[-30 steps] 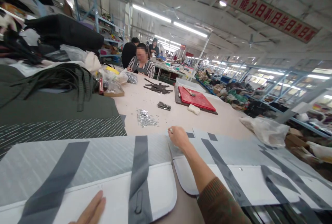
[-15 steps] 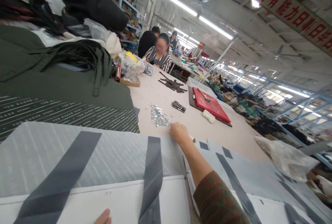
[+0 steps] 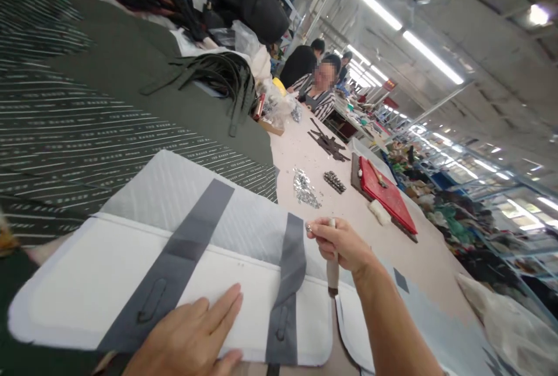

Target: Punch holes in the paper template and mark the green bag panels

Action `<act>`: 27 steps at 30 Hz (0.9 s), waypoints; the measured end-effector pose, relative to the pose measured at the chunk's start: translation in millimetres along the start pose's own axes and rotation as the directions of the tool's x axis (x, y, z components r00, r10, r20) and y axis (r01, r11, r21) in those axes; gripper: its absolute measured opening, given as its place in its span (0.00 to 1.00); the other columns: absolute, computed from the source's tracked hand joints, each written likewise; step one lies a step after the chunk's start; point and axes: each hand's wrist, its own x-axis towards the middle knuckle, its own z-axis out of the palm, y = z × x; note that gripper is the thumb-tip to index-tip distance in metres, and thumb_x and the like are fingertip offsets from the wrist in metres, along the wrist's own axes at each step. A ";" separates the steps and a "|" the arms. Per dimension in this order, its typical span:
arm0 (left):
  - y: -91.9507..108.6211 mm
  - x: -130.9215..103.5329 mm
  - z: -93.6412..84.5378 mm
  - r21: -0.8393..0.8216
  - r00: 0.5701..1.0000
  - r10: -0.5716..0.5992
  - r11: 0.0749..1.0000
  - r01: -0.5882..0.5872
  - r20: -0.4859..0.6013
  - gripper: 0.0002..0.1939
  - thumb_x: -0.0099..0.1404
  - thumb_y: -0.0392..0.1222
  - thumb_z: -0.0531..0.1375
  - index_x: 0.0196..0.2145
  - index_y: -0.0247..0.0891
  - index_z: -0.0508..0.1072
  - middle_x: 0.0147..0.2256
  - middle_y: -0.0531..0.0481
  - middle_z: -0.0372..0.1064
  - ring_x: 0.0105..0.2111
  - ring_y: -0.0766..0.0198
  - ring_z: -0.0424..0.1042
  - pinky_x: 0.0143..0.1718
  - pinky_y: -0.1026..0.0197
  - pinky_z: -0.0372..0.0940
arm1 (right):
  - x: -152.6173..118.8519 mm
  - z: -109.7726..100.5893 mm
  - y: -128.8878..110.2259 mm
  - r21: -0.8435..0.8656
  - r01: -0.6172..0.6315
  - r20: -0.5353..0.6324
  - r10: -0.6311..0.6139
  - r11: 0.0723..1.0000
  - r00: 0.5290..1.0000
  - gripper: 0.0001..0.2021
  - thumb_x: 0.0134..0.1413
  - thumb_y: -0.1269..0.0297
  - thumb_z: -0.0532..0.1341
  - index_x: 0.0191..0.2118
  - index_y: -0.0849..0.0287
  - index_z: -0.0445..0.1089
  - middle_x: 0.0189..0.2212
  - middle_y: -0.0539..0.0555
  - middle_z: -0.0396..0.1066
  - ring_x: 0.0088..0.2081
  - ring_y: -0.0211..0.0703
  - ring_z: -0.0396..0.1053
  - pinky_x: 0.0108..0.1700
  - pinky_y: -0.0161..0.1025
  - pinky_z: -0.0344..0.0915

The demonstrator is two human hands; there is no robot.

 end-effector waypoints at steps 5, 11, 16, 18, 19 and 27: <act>4.6 7.7 -16.5 -0.100 0.989 -0.043 0.993 0.058 0.144 0.21 0.67 0.49 0.55 0.53 0.37 0.70 0.54 0.53 0.69 0.38 0.61 0.68 0.38 0.56 0.61 | -16.6 56.7 -8.2 0.147 -0.067 0.173 0.041 0.987 0.984 0.16 0.42 0.53 0.66 0.31 0.62 0.70 0.25 0.49 0.70 0.14 0.24 0.48 0.15 0.30 0.47; 4.3 9.9 -20.7 -0.108 0.986 -0.030 0.993 0.049 0.166 0.23 0.64 0.51 0.58 0.52 0.36 0.70 0.53 0.52 0.70 0.37 0.61 0.67 0.36 0.56 0.60 | -5.6 92.2 -14.5 -0.093 0.068 0.331 -0.033 0.993 0.943 0.10 0.50 0.58 0.61 0.30 0.61 0.70 0.21 0.46 0.67 0.14 0.27 0.52 0.16 0.30 0.50; 4.5 9.7 -18.6 -0.107 0.991 -0.024 0.994 0.038 0.131 0.23 0.63 0.53 0.59 0.50 0.35 0.71 0.52 0.51 0.70 0.36 0.61 0.65 0.36 0.56 0.59 | 3.7 100.4 -28.0 -0.220 0.149 0.400 -0.050 0.964 0.915 0.04 0.50 0.68 0.61 0.28 0.62 0.72 0.18 0.44 0.64 0.18 0.28 0.53 0.20 0.29 0.49; 4.6 8.6 -18.1 -0.102 0.991 -0.026 0.994 0.040 0.134 0.23 0.64 0.53 0.59 0.50 0.36 0.71 0.52 0.51 0.70 0.37 0.61 0.65 0.35 0.55 0.59 | 6.9 102.3 -31.9 -0.270 0.181 0.404 -0.060 0.946 0.913 0.04 0.50 0.71 0.61 0.28 0.62 0.73 0.20 0.45 0.67 0.20 0.28 0.55 0.22 0.29 0.51; 4.6 8.0 -18.1 -0.101 0.989 -0.030 0.994 0.044 0.142 0.23 0.64 0.53 0.58 0.51 0.36 0.70 0.53 0.51 0.69 0.37 0.61 0.65 0.35 0.55 0.59 | 8.4 102.9 -33.0 -0.301 0.200 0.406 -0.065 0.932 0.912 0.05 0.51 0.71 0.60 0.28 0.62 0.73 0.21 0.46 0.69 0.21 0.28 0.56 0.23 0.29 0.52; 3.2 6.7 -19.0 -0.151 0.997 -0.007 0.988 0.019 0.080 0.17 0.66 0.45 0.57 0.50 0.36 0.70 0.52 0.51 0.69 0.34 0.62 0.66 0.34 0.54 0.59 | 23.3 100.1 -28.8 -0.303 0.120 0.454 0.033 0.945 0.890 0.02 0.49 0.69 0.62 0.32 0.59 0.70 0.19 0.44 0.69 0.16 0.26 0.54 0.18 0.27 0.50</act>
